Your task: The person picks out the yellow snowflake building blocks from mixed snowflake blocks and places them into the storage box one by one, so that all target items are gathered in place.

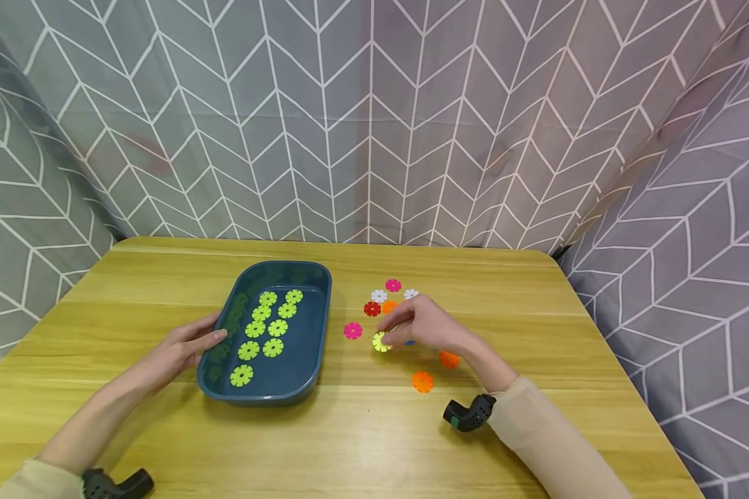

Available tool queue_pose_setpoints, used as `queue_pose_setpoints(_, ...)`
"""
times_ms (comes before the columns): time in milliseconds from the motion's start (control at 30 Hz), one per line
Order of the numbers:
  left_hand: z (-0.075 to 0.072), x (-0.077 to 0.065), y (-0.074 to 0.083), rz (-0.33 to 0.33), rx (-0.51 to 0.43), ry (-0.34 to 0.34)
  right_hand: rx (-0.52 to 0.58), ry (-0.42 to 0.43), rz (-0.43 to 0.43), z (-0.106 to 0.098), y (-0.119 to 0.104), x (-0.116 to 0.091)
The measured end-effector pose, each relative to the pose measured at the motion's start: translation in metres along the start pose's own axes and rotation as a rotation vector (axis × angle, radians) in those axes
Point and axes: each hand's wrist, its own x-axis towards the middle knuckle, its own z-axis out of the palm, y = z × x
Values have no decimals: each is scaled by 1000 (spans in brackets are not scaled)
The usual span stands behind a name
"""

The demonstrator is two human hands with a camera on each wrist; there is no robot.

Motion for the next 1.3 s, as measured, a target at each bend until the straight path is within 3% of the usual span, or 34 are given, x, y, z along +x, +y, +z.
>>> queue_pose_setpoints(267,0,0,0,6,-8,-7,47,35,21,2,-7,6)
queue_pose_setpoints(700,0,0,0,7,-4,-4,173,-2,-2,4,-17,21)
queue_pose_setpoints(1300,0,0,0,1,7,1,169,-49,-23,4,-36,30)
